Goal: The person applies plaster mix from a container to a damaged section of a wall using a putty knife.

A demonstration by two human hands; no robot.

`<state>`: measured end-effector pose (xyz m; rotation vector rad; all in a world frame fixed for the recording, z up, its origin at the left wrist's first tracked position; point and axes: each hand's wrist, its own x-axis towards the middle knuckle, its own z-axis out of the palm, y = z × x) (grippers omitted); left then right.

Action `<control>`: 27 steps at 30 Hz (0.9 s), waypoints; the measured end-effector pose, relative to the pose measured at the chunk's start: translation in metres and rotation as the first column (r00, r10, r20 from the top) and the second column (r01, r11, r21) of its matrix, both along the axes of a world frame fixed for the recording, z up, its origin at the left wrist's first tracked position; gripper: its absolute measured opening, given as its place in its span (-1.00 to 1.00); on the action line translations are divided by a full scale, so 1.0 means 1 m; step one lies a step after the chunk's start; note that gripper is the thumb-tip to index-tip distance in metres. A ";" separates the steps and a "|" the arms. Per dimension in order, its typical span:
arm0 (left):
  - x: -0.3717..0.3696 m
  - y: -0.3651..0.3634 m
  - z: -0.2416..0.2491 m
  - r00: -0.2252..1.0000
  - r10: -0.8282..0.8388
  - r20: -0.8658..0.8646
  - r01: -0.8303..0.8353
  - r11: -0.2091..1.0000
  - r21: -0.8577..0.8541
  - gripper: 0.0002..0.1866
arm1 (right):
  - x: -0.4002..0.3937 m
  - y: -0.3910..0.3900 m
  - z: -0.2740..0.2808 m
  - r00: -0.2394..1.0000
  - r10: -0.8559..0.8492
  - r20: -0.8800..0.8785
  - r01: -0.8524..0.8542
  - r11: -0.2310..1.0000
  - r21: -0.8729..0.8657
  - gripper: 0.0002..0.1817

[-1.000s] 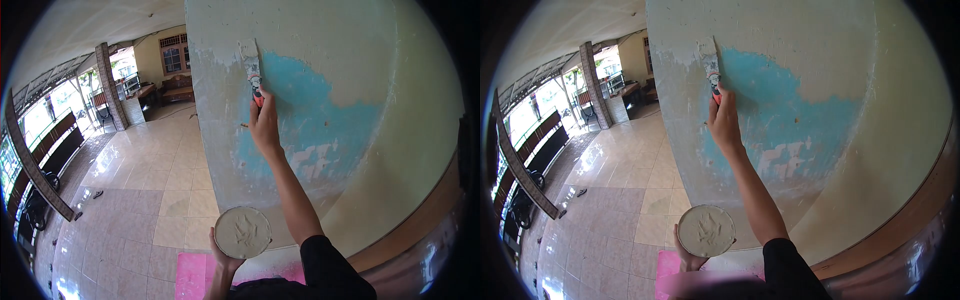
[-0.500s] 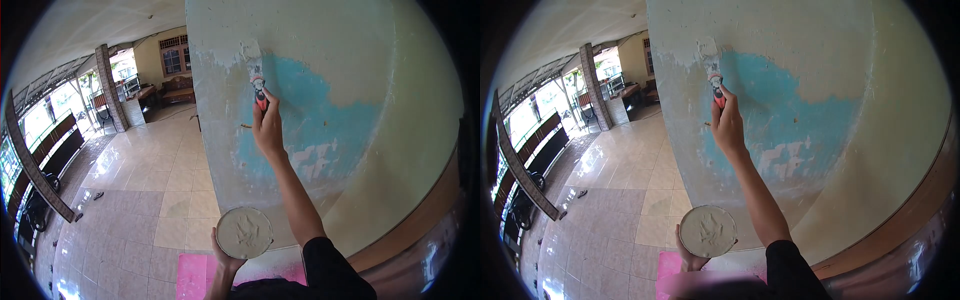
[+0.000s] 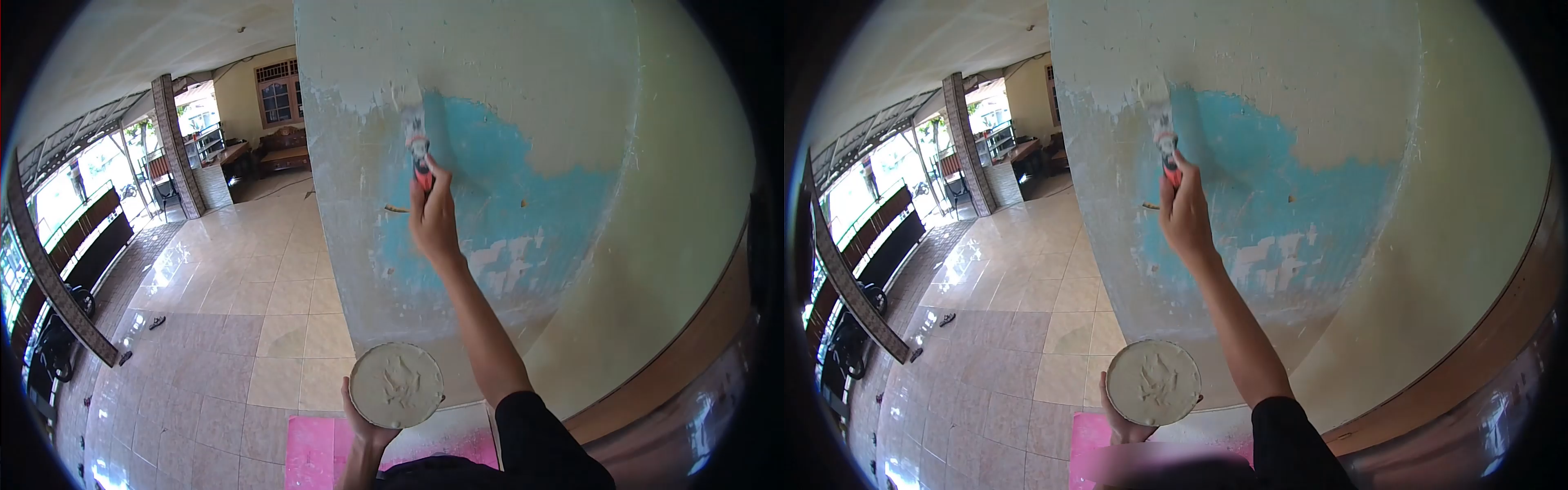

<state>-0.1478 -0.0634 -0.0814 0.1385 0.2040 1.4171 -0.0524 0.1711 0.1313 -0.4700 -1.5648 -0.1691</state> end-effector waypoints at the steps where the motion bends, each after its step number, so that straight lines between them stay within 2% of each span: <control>1: 0.001 0.001 -0.002 1.000 -0.001 0.002 0.001 1.000 0.000 -0.16 | 0.000 -0.001 0.013 1.000 0.006 -0.008 -0.006 1.000 -0.005 -0.63; 2: 0.002 0.001 -0.004 1.000 0.003 0.012 -0.003 1.000 0.002 -0.14 | 0.000 -0.001 0.021 1.000 0.017 -0.019 -0.018 0.996 -0.089 -0.64; 3: 0.003 0.001 -0.005 1.000 0.009 0.022 -0.009 1.000 0.004 -0.12 | 0.000 0.002 0.017 1.000 0.019 -0.016 -0.021 0.996 -0.088 -0.64; 5: 0.006 -0.001 -0.001 1.000 0.018 0.015 -0.018 1.000 -0.011 -0.14 | 0.000 0.011 -0.005 0.993 -0.121 0.005 0.121 0.991 -0.058 -0.62; 6: 0.006 -0.002 0.000 1.000 0.023 0.006 -0.022 0.999 -0.023 -0.16 | 0.000 0.012 -0.019 0.993 -0.117 0.005 0.117 0.991 -0.062 -0.62; 8: 0.007 -0.004 0.001 1.000 0.028 0.004 -0.028 0.999 -0.029 -0.16 | 0.002 0.004 -0.053 0.999 -0.048 0.002 0.047 0.973 -0.224 -0.61; 11: 0.009 -0.003 0.003 0.999 0.047 -0.010 -0.047 0.999 -0.023 -0.15 | 0.007 0.000 -0.073 1.000 0.016 0.008 -0.014 0.969 -0.247 -0.59; 12: 0.010 -0.003 0.003 0.998 0.063 -0.016 -0.064 0.998 -0.028 -0.14 | 0.007 0.002 -0.066 1.000 0.007 0.000 -0.007 0.989 -0.147 -0.58; 13: 0.010 -0.002 0.001 0.998 0.065 -0.020 -0.065 0.997 -0.028 -0.14 | 0.006 0.001 -0.051 1.000 0.008 -0.004 -0.009 0.989 -0.147 -0.58; 15: 0.010 -0.001 -0.004 0.997 0.074 -0.027 -0.074 0.997 0.001 -0.12 | 0.003 0.001 -0.013 1.000 -0.008 0.021 0.008 1.000 -0.005 -0.57; 17: 0.011 -0.001 -0.002 0.998 0.066 -0.018 -0.067 0.998 -0.003 -0.12 | -0.004 0.003 0.008 0.999 0.044 0.009 -0.044 0.998 -0.036 -0.59; 19: 0.012 0.000 -0.001 0.998 0.060 -0.008 -0.060 0.998 -0.002 -0.12 | -0.008 0.010 0.012 0.998 -0.049 0.036 0.052 0.996 -0.068 -0.59; 20: 0.014 0.000 -0.002 0.998 0.066 -0.015 -0.066 0.998 0.001 -0.12 | -0.006 0.007 0.003 0.993 -0.097 0.069 0.104 0.988 -0.114 -0.59; 24: 0.014 -0.001 -0.004 0.998 0.067 -0.012 -0.067 0.998 -0.014 -0.11 | -0.001 0.005 -0.067 0.994 -0.099 0.042 0.102 0.990 -0.094 -0.58; 27: 0.013 -0.001 -0.005 0.996 0.080 -0.032 -0.080 0.997 0.014 -0.11 | 0.002 0.004 -0.076 0.995 -0.086 0.049 0.088 0.995 -0.044 -0.58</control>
